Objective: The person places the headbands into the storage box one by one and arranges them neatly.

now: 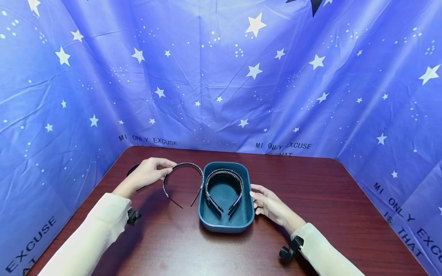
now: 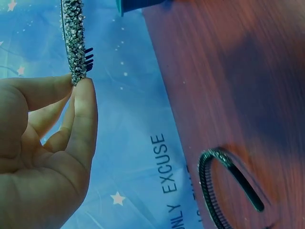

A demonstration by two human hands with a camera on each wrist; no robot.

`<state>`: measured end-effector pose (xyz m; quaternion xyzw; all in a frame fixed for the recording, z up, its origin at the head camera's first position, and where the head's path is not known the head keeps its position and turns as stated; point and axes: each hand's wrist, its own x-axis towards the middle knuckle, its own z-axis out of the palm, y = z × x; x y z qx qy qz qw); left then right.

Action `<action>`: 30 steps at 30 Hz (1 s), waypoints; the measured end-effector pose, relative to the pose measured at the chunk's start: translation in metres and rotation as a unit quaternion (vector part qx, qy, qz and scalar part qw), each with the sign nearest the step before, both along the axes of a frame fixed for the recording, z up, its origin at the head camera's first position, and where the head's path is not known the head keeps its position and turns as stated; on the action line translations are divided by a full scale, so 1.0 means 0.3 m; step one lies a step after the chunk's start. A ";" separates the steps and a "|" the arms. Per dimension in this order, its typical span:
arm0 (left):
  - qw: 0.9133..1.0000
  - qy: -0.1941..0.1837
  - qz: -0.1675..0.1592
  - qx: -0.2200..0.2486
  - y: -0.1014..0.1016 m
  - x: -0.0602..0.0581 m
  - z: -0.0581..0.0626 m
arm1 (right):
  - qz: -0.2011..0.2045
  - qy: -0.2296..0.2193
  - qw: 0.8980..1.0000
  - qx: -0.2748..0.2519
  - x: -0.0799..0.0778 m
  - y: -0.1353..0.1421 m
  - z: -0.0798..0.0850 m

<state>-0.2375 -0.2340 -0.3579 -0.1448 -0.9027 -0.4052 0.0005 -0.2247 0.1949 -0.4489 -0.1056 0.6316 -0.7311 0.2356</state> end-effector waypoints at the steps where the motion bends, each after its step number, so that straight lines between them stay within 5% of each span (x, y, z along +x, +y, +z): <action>1: 1.000 -0.003 -0.002 0.004 0.008 -0.003 0.001 | 0.000 0.001 1.000 -0.001 0.000 0.000 0.000; 30: 0.999 0.004 -0.036 0.006 0.204 -0.092 -0.003 | 0.006 0.011 0.998 -0.055 -0.001 -0.005 0.006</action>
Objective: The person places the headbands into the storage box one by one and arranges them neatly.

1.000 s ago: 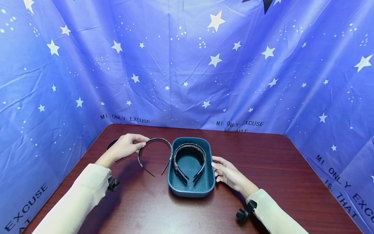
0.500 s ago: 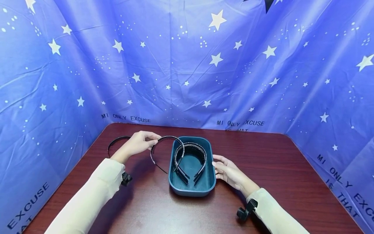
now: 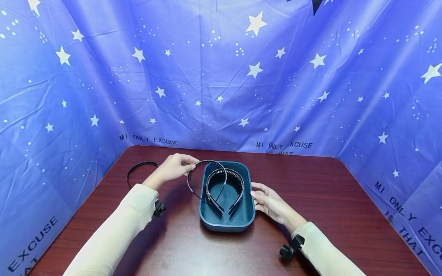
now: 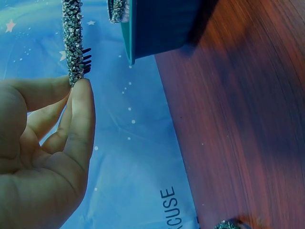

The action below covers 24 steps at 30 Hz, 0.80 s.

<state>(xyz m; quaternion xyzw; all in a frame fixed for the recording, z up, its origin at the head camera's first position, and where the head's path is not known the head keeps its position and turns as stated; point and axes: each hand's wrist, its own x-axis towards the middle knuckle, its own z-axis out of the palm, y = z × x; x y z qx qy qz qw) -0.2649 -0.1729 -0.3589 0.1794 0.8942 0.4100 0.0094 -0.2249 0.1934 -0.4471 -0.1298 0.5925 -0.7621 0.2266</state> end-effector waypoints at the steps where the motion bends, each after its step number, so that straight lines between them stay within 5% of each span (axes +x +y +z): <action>1: 1.000 -0.001 0.000 0.000 0.005 -0.002 -0.001 | 0.001 0.001 1.000 -0.001 0.000 0.000 -0.001; 24: 0.999 -0.016 -0.034 0.018 0.147 -0.050 -0.034 | 0.004 0.006 1.000 -0.015 -0.004 0.002 -0.019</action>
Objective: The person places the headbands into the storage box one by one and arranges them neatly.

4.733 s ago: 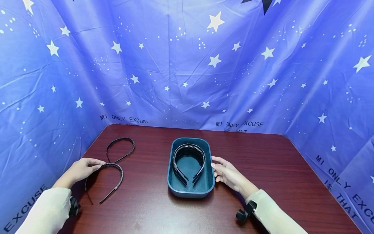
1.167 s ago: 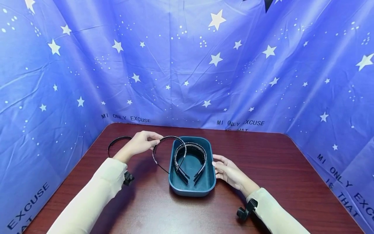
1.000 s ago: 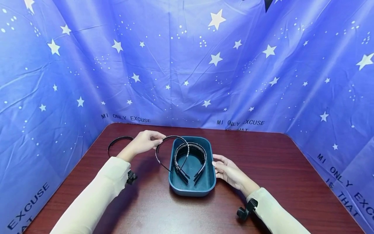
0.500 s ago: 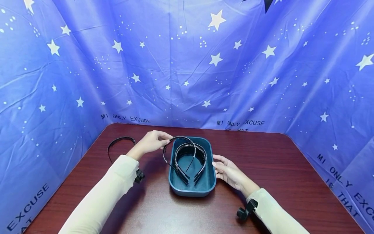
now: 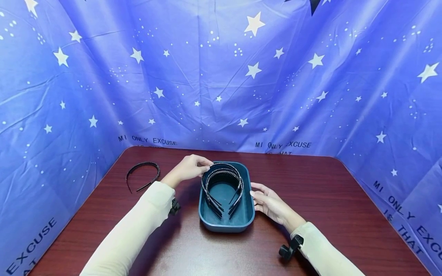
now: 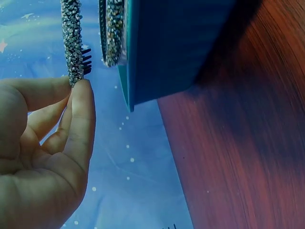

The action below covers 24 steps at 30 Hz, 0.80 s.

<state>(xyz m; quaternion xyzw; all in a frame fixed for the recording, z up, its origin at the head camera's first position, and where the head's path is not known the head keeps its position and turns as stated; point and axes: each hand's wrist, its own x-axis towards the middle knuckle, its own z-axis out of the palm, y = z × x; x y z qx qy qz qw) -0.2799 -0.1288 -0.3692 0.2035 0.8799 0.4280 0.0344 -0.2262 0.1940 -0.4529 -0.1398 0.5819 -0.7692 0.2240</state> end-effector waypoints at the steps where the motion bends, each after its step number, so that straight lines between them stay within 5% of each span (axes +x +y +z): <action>1: 1.000 -0.003 -0.001 0.002 0.005 -0.002 -0.002 | -0.001 -0.001 1.000 0.001 0.001 -0.001 0.001; 24: 1.000 -0.004 0.011 -0.026 0.047 -0.009 -0.011 | 0.003 0.004 1.000 0.006 0.004 0.000 -0.001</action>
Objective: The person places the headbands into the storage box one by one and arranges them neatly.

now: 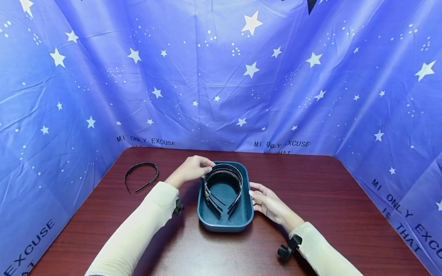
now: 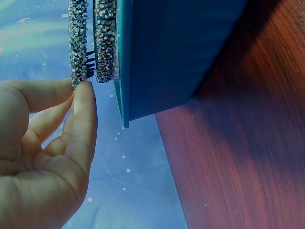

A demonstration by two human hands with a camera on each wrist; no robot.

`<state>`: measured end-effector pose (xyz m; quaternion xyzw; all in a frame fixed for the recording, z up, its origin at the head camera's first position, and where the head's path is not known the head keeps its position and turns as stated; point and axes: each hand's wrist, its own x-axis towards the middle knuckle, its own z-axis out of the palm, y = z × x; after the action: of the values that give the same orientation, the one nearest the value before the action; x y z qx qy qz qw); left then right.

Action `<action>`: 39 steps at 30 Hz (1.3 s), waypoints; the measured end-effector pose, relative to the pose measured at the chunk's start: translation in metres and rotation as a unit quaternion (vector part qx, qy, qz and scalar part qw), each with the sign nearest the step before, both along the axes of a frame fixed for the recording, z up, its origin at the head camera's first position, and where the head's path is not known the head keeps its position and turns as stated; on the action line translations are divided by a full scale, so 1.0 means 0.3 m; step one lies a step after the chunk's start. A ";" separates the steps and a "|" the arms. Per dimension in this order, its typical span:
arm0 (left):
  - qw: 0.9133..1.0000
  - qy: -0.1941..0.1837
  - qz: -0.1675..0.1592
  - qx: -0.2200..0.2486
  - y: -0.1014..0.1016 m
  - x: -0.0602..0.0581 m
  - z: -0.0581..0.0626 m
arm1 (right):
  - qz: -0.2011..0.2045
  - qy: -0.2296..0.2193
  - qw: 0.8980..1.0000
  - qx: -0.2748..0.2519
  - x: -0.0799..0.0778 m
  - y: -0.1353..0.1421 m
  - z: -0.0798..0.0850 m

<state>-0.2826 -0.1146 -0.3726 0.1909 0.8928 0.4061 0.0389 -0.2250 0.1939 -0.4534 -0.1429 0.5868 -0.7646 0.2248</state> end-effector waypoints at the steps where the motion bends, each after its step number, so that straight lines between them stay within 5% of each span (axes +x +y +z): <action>1: 1.000 -0.001 0.001 -0.001 0.001 -0.001 -0.001 | 0.000 -0.001 1.000 0.000 0.000 0.000 0.001; 39: 1.000 -0.010 -0.018 -0.010 0.012 -0.015 0.000 | -0.001 -0.001 1.000 -0.011 0.000 -0.002 -0.008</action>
<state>-0.2872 -0.1109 -0.3725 0.2025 0.8929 0.3981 0.0571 -0.2251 0.1934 -0.4557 -0.1441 0.5787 -0.7712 0.2226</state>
